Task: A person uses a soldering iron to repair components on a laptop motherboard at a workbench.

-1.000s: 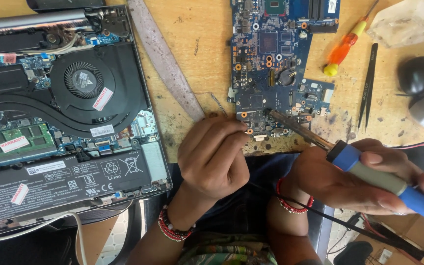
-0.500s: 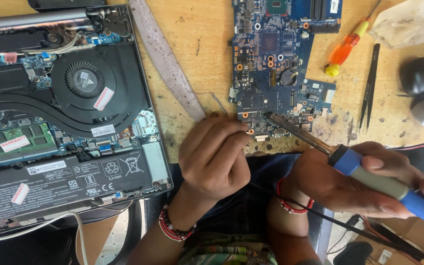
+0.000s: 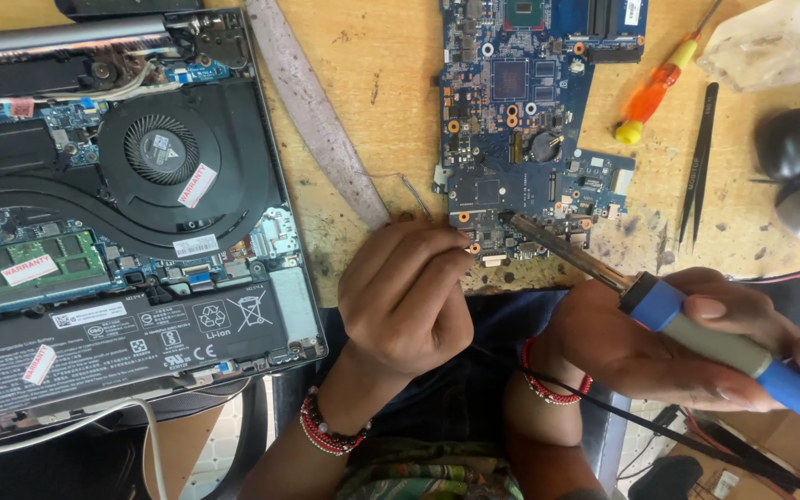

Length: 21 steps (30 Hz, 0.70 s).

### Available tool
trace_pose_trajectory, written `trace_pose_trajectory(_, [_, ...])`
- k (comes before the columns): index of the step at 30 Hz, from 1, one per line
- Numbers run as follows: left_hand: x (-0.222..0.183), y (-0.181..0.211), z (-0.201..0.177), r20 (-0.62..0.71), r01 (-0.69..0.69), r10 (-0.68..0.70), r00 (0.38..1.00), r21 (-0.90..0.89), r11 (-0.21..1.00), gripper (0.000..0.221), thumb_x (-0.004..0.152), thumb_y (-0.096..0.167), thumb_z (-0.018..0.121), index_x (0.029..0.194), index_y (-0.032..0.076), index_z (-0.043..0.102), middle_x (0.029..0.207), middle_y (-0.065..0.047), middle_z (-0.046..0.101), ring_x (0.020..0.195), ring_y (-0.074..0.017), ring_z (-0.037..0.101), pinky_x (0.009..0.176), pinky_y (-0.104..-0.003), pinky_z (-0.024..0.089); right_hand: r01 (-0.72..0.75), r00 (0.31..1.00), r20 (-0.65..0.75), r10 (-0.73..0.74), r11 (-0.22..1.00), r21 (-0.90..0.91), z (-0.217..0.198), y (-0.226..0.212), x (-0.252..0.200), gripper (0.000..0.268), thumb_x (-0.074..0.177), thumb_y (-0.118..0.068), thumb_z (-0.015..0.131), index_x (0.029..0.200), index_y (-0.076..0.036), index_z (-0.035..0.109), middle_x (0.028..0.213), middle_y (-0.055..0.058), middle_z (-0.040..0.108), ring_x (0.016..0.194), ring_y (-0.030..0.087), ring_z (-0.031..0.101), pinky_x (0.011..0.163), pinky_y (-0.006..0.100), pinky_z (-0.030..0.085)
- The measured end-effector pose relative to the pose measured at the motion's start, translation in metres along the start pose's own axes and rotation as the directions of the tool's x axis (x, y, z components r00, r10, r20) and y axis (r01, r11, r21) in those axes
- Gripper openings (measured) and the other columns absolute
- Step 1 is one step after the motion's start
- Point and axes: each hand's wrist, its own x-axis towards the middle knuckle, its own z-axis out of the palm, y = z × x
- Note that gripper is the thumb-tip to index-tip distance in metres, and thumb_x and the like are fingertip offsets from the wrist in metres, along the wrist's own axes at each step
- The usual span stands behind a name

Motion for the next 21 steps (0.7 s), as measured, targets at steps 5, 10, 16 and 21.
trace_pose_trajectory(5, [0.0,0.0,0.0,-0.005,0.0,0.0,1.0,-0.005,1.0,0.032,0.095,-0.01,0.042,0.073,-0.005,0.063,0.077,-0.018,0.067,0.068,-0.0304,0.065,0.065,-0.038,0.058,-0.01,1.0,0.014,0.009,0.999,0.05,0.007,-0.002,0.004,0.032,0.121,-0.028,0.032,0.131,-0.002,0.045,0.143,-0.001,0.063,0.085,0.028,0.029,0.07,0.043,0.022])
trace_pose_trajectory(10, [-0.001,0.0,0.002,-0.022,-0.002,0.002,1.0,0.001,1.0,0.031,0.094,-0.012,0.043,0.072,-0.005,0.064,0.076,-0.018,0.067,0.068,-0.0297,0.066,0.064,-0.038,0.059,0.279,0.911,0.407,-0.072,0.832,-0.479,-0.046,0.002,0.009,0.075,0.089,-0.025,0.056,0.156,-0.039,0.028,0.163,-0.018,0.031,0.102,0.037,0.051,0.08,0.054,0.041])
trace_pose_trajectory(16, [-0.004,-0.002,0.006,-0.051,-0.016,0.016,0.999,0.004,1.0,0.03,0.093,-0.012,0.046,0.072,-0.005,0.066,0.075,-0.018,0.068,0.067,-0.0285,0.068,0.063,-0.036,0.061,-0.072,0.989,-0.114,0.092,0.983,0.167,-0.017,0.009,0.001,0.038,0.122,-0.023,0.046,0.144,0.0,0.066,0.144,0.014,0.067,0.134,0.026,0.059,0.125,0.038,0.045])
trace_pose_trajectory(21, [-0.004,-0.002,0.007,-0.062,-0.021,0.021,0.998,0.004,1.0,0.028,0.092,-0.013,0.048,0.072,-0.005,0.066,0.074,-0.018,0.068,0.067,-0.0282,0.067,0.061,-0.035,0.058,-0.206,0.971,-0.066,0.228,0.949,0.237,-0.055,0.028,-0.002,0.032,0.114,-0.028,0.05,0.131,-0.005,0.064,0.122,0.012,0.063,0.124,0.021,0.06,0.112,0.029,0.052])
